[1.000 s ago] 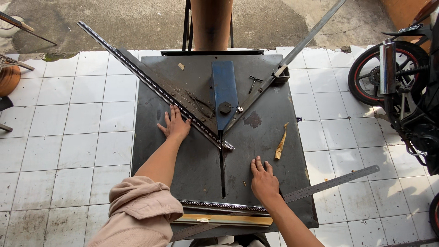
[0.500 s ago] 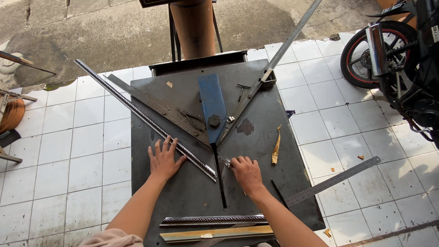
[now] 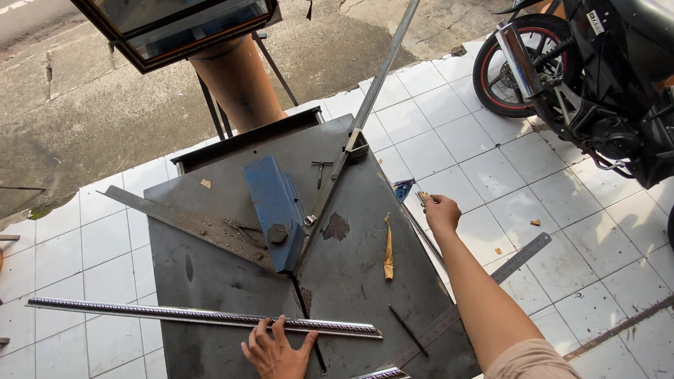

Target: The person uses a metal cutting saw to cut several metal rods into shorter pieces. They measure and mark the rods with a ruler and pencil, then position each rod in the saw and cut it. The cut pieces are stacked on the table.

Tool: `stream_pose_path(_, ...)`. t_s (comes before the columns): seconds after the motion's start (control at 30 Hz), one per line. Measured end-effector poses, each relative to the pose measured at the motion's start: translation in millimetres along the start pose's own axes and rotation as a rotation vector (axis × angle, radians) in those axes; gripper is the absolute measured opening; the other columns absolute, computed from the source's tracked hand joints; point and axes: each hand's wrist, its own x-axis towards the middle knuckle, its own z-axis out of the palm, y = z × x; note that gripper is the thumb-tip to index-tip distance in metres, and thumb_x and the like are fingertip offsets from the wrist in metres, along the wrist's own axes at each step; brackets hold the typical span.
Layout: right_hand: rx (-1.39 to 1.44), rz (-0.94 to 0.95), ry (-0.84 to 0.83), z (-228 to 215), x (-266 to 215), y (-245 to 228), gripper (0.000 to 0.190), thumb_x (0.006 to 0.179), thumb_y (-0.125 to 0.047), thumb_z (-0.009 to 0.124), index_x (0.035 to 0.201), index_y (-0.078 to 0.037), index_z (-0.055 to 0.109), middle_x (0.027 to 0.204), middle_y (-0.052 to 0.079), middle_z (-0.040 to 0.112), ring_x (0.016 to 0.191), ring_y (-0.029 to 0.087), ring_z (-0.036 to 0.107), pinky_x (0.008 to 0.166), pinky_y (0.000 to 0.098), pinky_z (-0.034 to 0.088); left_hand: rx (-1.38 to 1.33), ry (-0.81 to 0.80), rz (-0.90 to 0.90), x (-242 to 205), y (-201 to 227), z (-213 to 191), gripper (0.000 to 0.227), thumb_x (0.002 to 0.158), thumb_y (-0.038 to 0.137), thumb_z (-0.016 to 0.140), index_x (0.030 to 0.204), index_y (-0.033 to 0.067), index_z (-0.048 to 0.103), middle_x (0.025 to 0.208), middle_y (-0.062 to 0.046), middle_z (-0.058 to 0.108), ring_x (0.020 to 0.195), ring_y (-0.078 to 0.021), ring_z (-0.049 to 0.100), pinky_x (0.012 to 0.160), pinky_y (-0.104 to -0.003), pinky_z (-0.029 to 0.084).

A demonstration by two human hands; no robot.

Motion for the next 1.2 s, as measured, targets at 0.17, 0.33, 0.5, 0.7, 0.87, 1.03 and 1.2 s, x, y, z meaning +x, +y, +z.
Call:
stream_pose_path(0.17,-0.039,0.103,-0.010,60,83,2,0.058,0.101,-0.046,0.058,0.143,-0.007,0.059,0.143,0.017,0.059,0.131,0.037,0.055,0.103,0.0472,0.048,0.013,0.081,-0.162,-28,29,21,0.092,0.060,0.104,0.046,0.128,0.0429,0.055,0.140,0.003,0.042,0.130,-0.0243,0.045,0.124,-0.055,0.032)
stream_pose_path(0.33,0.309,0.231,-0.015,-15,5,-13,0.032,0.103,-0.034,0.055,0.122,-0.011,0.068,0.101,0.005,0.076,0.081,0.016,0.068,0.066,0.0309,0.058,0.045,0.137,-0.055,-21,3,14,0.082,0.074,0.089,0.043,0.141,0.0436,0.052,0.139,0.008,0.050,0.121,-0.0215,0.049,0.114,-0.049,0.039)
stream_pose_path(0.5,0.180,0.229,-0.157,-71,-88,10,0.035,0.106,-0.032,0.051,0.129,-0.014,0.069,0.115,-0.001,0.076,0.100,0.020,0.065,0.075,0.0389,0.046,0.121,0.234,0.012,26,-52,-18,0.066,0.080,0.082,0.046,0.132,0.0462,0.063,0.152,0.014,0.053,0.136,-0.0198,0.049,0.118,-0.049,0.041)
stream_pose_path(0.7,-0.128,0.089,-0.080,-89,-136,55,0.034,0.097,-0.031,0.053,0.118,-0.024,0.078,0.099,-0.009,0.079,0.106,0.015,0.066,0.089,0.0363,0.049,-0.135,0.008,0.387,45,-62,-46,0.044,0.082,0.066,0.065,0.108,0.0299,0.066,0.115,0.008,0.066,0.123,-0.0210,0.056,0.118,-0.056,0.035)
stream_pose_path(0.87,0.630,0.300,-0.198,-67,-196,83,0.012,0.097,-0.013,0.050,0.109,-0.011,0.055,0.078,0.004,0.046,0.054,0.013,0.036,0.041,0.0286,0.026,-0.392,0.014,0.470,35,-22,-65,0.045,0.093,0.069,0.050,0.098,0.0262,0.059,0.088,0.008,0.059,0.083,-0.0164,0.057,0.092,-0.037,0.036)
stream_pose_path(1.03,0.941,0.471,-0.126,-50,-264,85,0.011,0.098,-0.016,0.044,0.109,-0.014,0.045,0.079,0.002,0.036,0.059,0.013,0.027,0.047,0.0300,0.018,-0.509,0.130,0.376,19,15,-90,0.043,0.095,0.066,0.052,0.101,0.0240,0.058,0.093,0.008,0.060,0.083,-0.0167,0.056,0.082,-0.036,0.036)
stream_pose_path(1.2,0.537,0.230,-0.750,26,-260,60,0.037,0.098,-0.045,0.065,0.095,-0.011,0.052,0.090,0.005,0.057,0.060,0.015,0.052,0.039,0.0270,0.032,-0.656,0.056,0.424,12,35,-102,0.034,0.098,0.052,0.060,0.112,0.0210,0.060,0.100,0.001,0.065,0.090,-0.0235,0.060,0.082,-0.039,0.041)
